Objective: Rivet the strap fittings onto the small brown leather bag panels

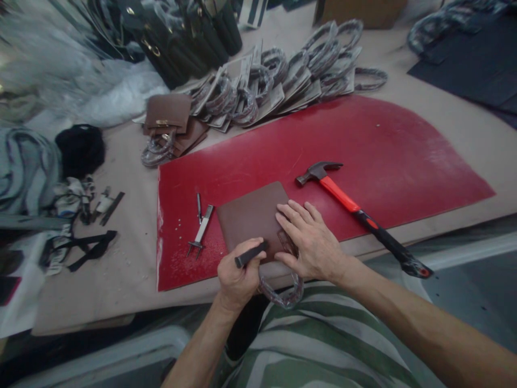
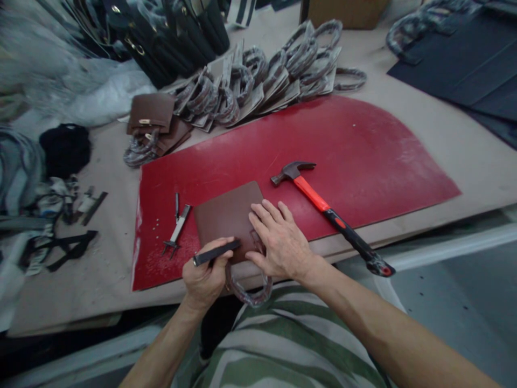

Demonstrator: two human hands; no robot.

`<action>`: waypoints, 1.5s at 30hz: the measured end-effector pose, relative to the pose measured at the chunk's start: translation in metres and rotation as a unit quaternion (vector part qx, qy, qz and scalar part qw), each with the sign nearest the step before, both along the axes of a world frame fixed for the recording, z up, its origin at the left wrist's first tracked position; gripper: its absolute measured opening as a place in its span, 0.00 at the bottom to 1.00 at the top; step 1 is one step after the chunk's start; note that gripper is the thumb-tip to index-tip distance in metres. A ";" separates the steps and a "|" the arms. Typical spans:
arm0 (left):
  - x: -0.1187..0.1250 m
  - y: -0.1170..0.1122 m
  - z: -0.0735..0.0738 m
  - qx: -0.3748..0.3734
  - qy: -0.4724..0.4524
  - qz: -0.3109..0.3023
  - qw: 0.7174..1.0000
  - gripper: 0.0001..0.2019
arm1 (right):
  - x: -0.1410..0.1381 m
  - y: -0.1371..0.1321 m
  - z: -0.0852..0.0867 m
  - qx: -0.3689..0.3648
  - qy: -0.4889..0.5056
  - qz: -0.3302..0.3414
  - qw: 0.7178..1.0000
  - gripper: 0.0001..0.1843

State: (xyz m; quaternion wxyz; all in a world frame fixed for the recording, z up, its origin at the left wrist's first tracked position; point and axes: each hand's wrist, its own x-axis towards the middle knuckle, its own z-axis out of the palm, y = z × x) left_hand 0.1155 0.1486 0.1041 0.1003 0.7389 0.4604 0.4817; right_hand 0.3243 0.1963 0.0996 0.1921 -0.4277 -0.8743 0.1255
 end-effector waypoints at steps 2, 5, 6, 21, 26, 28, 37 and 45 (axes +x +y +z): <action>0.002 0.001 0.000 0.008 0.007 -0.003 1.000 0.07 | 0.000 0.000 0.000 0.002 -0.001 -0.001 1.000 0.44; 0.004 0.001 -0.001 0.013 0.019 -0.006 1.000 0.07 | 0.000 0.000 0.000 0.001 -0.004 -0.002 1.000 0.44; 0.005 0.001 -0.002 0.016 0.020 -0.005 1.000 0.07 | 0.000 0.000 0.000 0.001 -0.005 -0.003 1.000 0.44; 0.008 0.005 0.002 -0.008 0.020 0.011 1.000 0.07 | 0.000 0.001 0.002 -0.009 0.001 -0.002 1.000 0.43; 0.010 0.009 0.002 -0.048 0.036 0.019 0.998 0.06 | 0.001 0.000 0.005 -0.007 0.000 -0.003 1.000 0.43; 0.010 0.010 0.000 -0.054 0.037 0.015 0.998 0.06 | 0.001 0.000 0.004 -0.010 0.001 -0.004 1.000 0.43; 0.009 0.009 -0.003 -0.077 0.029 0.010 0.997 0.06 | 0.015 0.006 0.008 0.008 0.055 -0.009 0.998 0.37; 0.011 0.011 -0.003 -0.094 0.009 0.007 0.996 0.05 | 0.085 0.021 0.041 -0.010 -0.195 -0.268 0.944 0.14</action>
